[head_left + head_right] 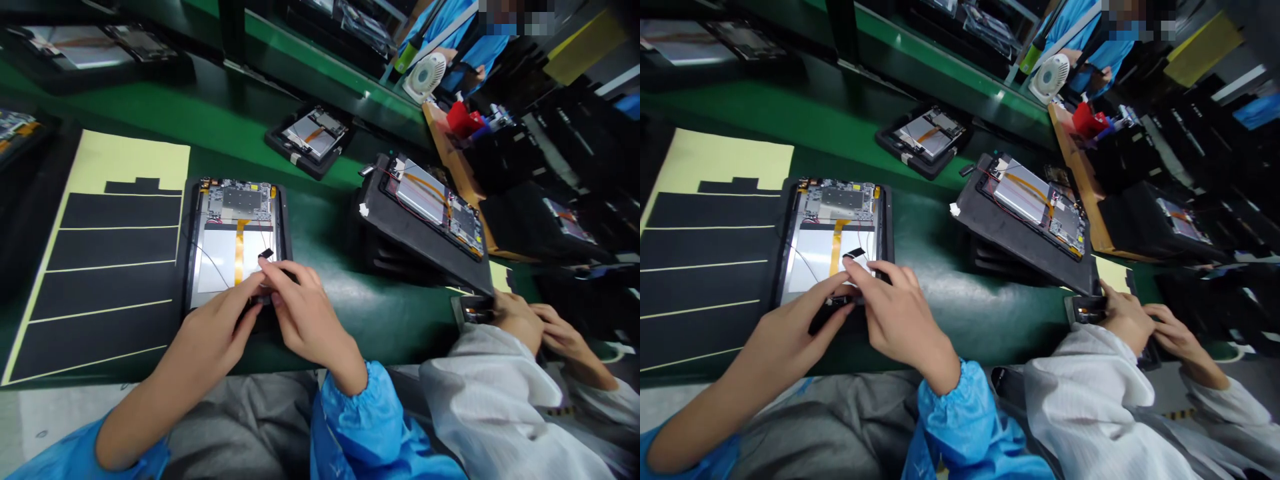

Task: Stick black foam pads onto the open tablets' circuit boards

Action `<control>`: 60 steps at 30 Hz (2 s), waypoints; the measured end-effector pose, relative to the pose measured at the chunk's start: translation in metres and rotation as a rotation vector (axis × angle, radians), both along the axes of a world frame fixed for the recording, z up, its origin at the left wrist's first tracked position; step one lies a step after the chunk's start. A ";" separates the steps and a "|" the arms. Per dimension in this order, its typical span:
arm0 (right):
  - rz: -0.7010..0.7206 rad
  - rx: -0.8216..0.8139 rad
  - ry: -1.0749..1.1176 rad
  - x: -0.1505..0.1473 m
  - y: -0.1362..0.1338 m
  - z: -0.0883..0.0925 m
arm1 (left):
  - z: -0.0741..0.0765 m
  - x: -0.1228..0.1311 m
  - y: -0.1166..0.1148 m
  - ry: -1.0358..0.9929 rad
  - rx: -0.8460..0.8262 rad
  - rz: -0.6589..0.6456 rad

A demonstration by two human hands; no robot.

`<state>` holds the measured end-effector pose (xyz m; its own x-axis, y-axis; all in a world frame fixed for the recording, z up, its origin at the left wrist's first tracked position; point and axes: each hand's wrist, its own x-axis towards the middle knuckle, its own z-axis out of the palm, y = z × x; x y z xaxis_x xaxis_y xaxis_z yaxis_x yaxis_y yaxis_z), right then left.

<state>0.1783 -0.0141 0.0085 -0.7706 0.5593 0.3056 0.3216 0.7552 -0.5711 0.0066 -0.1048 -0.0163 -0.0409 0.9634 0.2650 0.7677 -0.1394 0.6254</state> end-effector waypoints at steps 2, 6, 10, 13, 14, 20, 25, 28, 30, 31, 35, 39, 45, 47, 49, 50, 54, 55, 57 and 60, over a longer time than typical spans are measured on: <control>0.000 0.043 -0.040 0.003 0.006 -0.002 | 0.003 -0.002 0.003 -0.037 -0.033 -0.012; -0.053 0.067 0.050 0.013 0.006 -0.011 | 0.008 -0.007 0.007 -0.060 -0.025 -0.057; -0.108 0.060 0.066 0.016 0.003 -0.013 | 0.008 -0.014 0.012 -0.064 -0.034 -0.138; -0.094 0.021 -0.002 0.013 0.005 -0.009 | 0.006 -0.017 0.015 -0.053 -0.037 -0.173; -0.084 0.005 -0.026 0.013 0.007 -0.008 | 0.006 -0.017 0.015 -0.049 -0.033 -0.178; 0.002 -0.063 -0.019 0.017 0.015 -0.007 | 0.004 -0.011 0.013 -0.027 -0.002 -0.204; -0.059 -0.062 -0.032 0.018 0.011 -0.001 | 0.003 -0.008 0.011 -0.044 0.019 -0.206; -0.187 -0.046 -0.015 0.009 0.006 0.003 | 0.003 -0.009 0.011 -0.062 0.019 -0.203; -0.270 -0.040 0.024 0.000 0.005 0.002 | 0.003 -0.009 0.011 -0.074 0.019 -0.195; -0.299 -0.040 0.035 -0.004 0.005 0.001 | 0.003 -0.009 0.011 -0.082 0.021 -0.192; -0.346 -0.034 -0.020 -0.017 0.008 -0.003 | 0.003 -0.008 0.011 -0.109 0.011 -0.193; -0.363 0.024 -0.176 -0.021 0.008 0.003 | 0.002 -0.008 0.012 -0.126 0.000 -0.196; -0.423 0.144 -0.329 -0.031 0.001 0.010 | 0.000 -0.008 0.013 -0.133 0.029 -0.206; -0.421 0.168 -0.359 -0.033 0.002 0.012 | 0.000 -0.008 0.013 -0.124 0.053 -0.208; -0.407 0.147 -0.373 -0.032 0.006 0.015 | -0.001 -0.008 0.014 -0.113 0.069 -0.203; -0.403 0.119 -0.363 -0.032 0.009 0.017 | -0.001 -0.008 0.014 -0.109 0.076 -0.200; -0.395 -0.030 -0.260 -0.031 0.023 0.022 | -0.002 -0.008 0.015 -0.112 0.092 -0.212; -0.386 -0.053 -0.248 -0.031 0.026 0.022 | -0.002 -0.008 0.015 -0.115 0.091 -0.216; -0.355 -0.074 -0.242 -0.033 0.028 0.018 | -0.001 -0.007 0.016 -0.123 0.084 -0.216; -0.307 -0.067 -0.191 -0.034 0.028 0.009 | -0.002 -0.009 0.016 -0.133 0.060 -0.227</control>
